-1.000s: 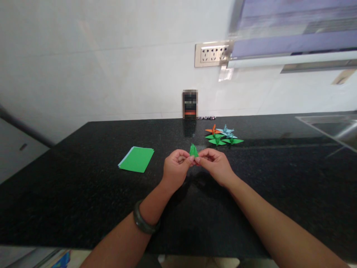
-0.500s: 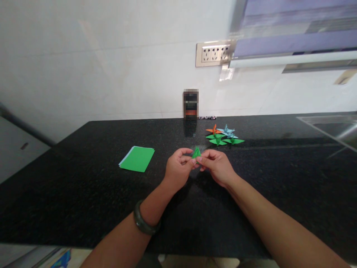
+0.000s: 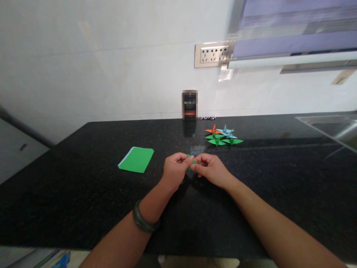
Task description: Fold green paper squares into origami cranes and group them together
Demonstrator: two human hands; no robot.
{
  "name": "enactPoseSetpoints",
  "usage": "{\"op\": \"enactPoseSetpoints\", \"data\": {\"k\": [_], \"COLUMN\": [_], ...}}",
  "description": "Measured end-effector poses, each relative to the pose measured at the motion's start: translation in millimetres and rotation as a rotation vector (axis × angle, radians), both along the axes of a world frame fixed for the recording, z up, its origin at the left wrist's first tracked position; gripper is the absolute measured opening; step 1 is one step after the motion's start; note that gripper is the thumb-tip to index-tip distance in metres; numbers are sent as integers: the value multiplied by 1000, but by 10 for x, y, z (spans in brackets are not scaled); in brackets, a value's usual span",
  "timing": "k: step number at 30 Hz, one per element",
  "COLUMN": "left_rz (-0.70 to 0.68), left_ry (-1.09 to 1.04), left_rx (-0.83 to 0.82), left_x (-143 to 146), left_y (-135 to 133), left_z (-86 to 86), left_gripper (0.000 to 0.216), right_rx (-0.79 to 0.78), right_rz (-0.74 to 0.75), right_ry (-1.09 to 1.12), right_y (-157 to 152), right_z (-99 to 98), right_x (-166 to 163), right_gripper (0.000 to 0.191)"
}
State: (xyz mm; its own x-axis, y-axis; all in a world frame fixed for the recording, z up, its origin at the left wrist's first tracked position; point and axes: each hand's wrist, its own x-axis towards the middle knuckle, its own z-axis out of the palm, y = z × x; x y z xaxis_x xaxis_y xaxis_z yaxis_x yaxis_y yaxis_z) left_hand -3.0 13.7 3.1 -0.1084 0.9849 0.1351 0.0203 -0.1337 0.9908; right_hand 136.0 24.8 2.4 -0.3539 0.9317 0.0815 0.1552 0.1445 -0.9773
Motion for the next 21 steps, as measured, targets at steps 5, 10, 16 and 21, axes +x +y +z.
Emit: {"op": "enactPoseSetpoints", "data": {"k": [5,10,16,21], "left_rz": [-28,-100,-106,-95], "left_ry": [-112,-283,-381,-379], "left_rx": [-25,-23,-67,-94], "left_x": [9,27,18,19], "left_y": [1,0,14,11], "left_z": [20,-7,-12,9], "left_gripper": [23,25,27,26], "right_rx": [6,129,81,145], "right_rz": [0,-34,46,-52], "right_ry": [-80,-37,-27,-8], "right_y": [-22,-49,-65,-50], "right_z": [3,55,78,51], "right_x": [-14,-29,-24,-10], "right_gripper": [26,31,29,27]}}
